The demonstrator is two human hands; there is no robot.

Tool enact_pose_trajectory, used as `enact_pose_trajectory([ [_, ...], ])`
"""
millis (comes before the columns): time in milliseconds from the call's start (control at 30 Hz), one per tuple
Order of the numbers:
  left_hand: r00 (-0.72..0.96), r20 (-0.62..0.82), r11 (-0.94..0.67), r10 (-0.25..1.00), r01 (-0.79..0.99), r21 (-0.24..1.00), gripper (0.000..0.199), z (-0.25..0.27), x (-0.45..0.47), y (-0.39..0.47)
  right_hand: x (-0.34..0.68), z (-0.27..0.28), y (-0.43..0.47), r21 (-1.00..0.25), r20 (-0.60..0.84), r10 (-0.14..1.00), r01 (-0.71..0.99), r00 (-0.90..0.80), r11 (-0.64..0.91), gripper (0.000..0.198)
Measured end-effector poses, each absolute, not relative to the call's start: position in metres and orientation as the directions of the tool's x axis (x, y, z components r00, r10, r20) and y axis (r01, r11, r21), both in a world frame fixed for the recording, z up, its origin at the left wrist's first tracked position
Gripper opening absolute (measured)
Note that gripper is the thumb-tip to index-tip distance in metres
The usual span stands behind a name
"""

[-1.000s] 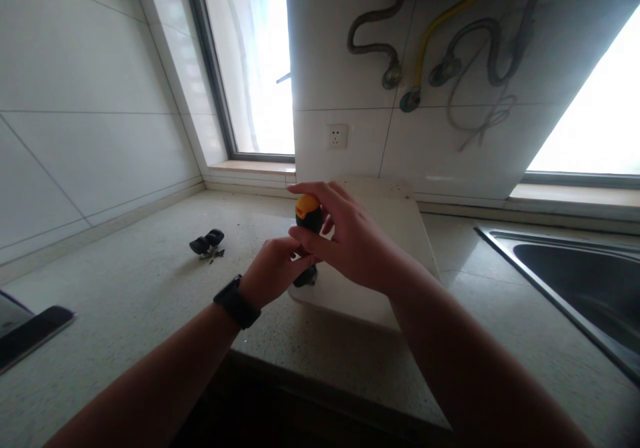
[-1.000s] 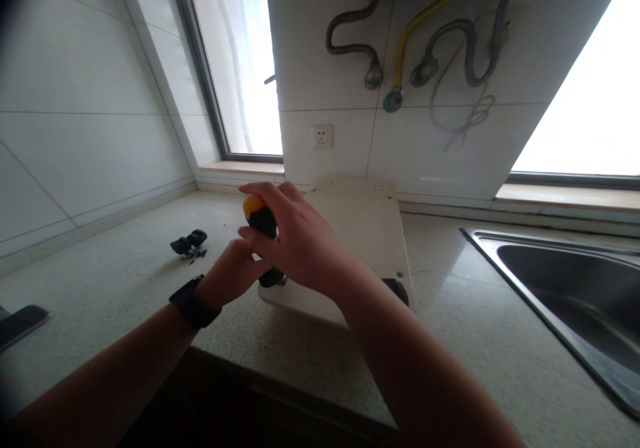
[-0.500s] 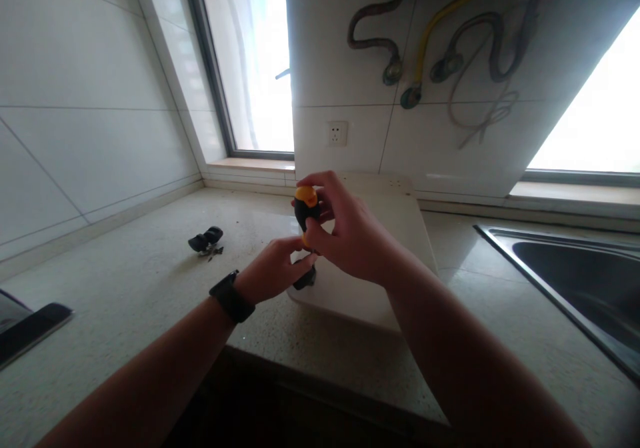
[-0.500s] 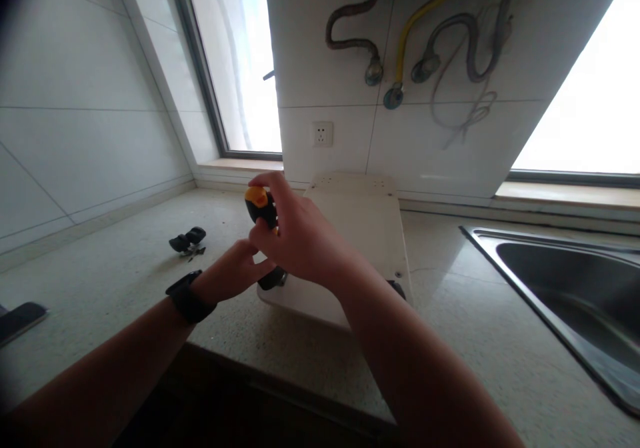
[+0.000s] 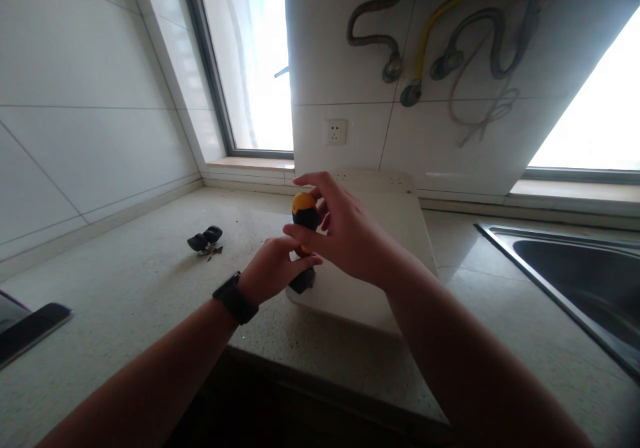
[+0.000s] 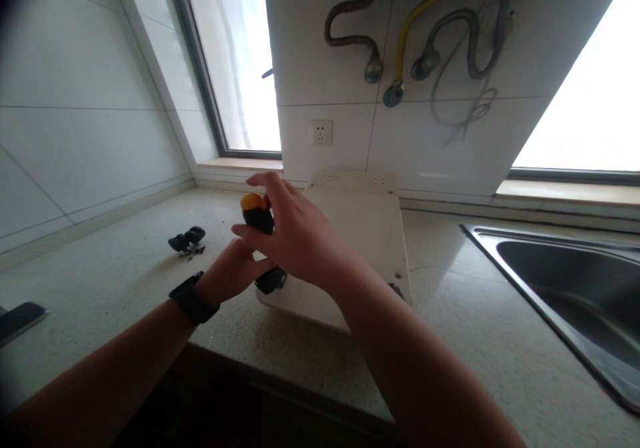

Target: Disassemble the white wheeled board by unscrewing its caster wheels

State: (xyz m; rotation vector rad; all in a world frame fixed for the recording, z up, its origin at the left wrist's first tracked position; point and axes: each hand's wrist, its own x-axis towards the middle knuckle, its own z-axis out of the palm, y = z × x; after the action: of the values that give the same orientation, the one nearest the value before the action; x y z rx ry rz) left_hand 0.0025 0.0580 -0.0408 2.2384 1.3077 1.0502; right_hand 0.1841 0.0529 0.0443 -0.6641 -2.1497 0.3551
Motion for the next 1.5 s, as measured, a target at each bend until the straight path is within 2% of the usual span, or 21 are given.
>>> enact_pose_trajectory([
  [200,0.282,0.438,-0.505,0.854,0.654,0.563,0.023,-0.0411,0.0047,0.0577,0.183,0.0432,0.0556,-0.474,0.658,0.562,0.305,-0.501,0.826,0.048],
  [400,0.3,0.447,-0.53,0.843,0.604,0.595,0.022,-0.0417,0.0085,0.0575,0.1821,0.0427,0.054,-0.481,0.662,0.528,0.238,-0.532,0.844,0.055],
  [633,0.367,0.414,-0.552,0.833,0.611,0.567,0.013,-0.0387,0.0086,0.0551,0.1825,0.0433,0.0537,-0.407,0.705,0.476,0.251,-0.526,0.878,0.043],
  [767,0.388,0.376,-0.54,0.841,0.633,0.555,0.01,-0.0404,0.0077,0.0554,0.1832,0.0453,0.0522,-0.409,0.692,0.496,0.281,-0.525,0.868,0.039],
  [1100,0.4,0.342,-0.522,0.85,0.55,0.652,0.012,-0.0433,0.0039,0.0602,0.1824,0.0437,0.0546,-0.439,0.723,0.468,0.184,-0.508,0.879,0.048],
  [1233,0.387,0.321,-0.499,0.864,0.578,0.646,0.015,-0.0417,0.0045,0.0592,0.1829,0.042,0.0572,-0.449,0.733,0.462,0.155,-0.5,0.88,0.048],
  [1333,0.362,0.347,-0.5,0.865,0.573,0.649,0.017,-0.0422,0.0059,0.0584,0.1832,0.0412,0.0579,-0.45,0.724,0.469,0.168,-0.506,0.877,0.042],
  [1500,0.32,0.347,-0.471,0.882,0.604,0.642,0.022,-0.0432,0.0072,0.0573,0.1838,0.04,0.0604,-0.419,0.724,0.468,0.216,-0.507,0.882,0.046],
])
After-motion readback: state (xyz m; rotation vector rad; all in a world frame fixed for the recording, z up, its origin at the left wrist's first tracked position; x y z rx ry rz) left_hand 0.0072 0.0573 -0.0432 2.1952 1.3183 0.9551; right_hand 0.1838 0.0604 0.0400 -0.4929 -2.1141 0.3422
